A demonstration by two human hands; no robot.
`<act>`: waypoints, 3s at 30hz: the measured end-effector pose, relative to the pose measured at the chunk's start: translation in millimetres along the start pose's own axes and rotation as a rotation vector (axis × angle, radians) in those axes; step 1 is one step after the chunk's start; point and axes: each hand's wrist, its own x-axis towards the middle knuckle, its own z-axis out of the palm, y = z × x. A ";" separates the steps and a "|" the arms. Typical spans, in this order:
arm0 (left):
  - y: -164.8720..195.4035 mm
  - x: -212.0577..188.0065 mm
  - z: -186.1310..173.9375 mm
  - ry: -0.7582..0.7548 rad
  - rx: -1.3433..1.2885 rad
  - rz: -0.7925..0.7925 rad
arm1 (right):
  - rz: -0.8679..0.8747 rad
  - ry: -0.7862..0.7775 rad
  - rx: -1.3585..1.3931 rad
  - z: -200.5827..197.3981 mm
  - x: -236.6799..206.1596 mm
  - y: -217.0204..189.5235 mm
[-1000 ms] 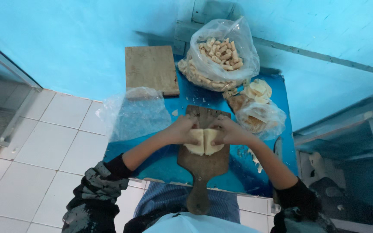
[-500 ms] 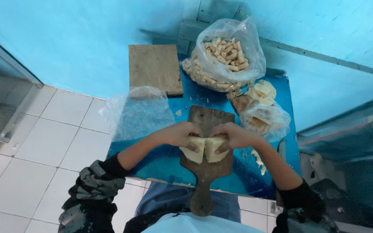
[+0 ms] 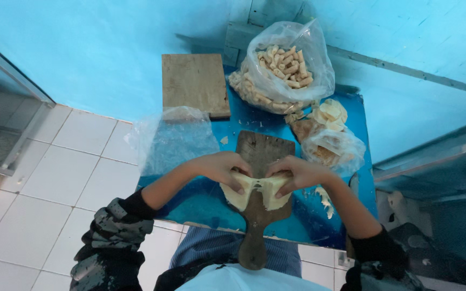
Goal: The person works at a small blue table, peeling thin layers off a round flatbread and stacking them on a wooden paddle board. They then use a knife to cut the stacked flatbread into smaller pieces and arrange the cut slices in a row on the board.
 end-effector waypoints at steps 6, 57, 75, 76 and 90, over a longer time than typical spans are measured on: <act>-6.4 -25.2 -16.1 0.035 0.043 -0.031 | 0.120 0.073 -0.100 -8.6 -26.2 0.4; -54.1 49.5 -27.4 0.575 -0.065 0.064 | -0.119 0.673 -0.346 -20.7 47.2 -7.5; -56.2 50.8 -25.8 0.660 0.100 0.031 | 0.072 1.259 1.083 -36.1 14.3 41.6; -55.1 51.7 -24.9 0.685 0.147 0.061 | 0.061 1.291 0.987 -34.6 6.4 34.5; 42.1 16.9 147.2 0.511 -1.454 0.201 | 0.029 1.157 -0.196 132.6 -23.5 -93.4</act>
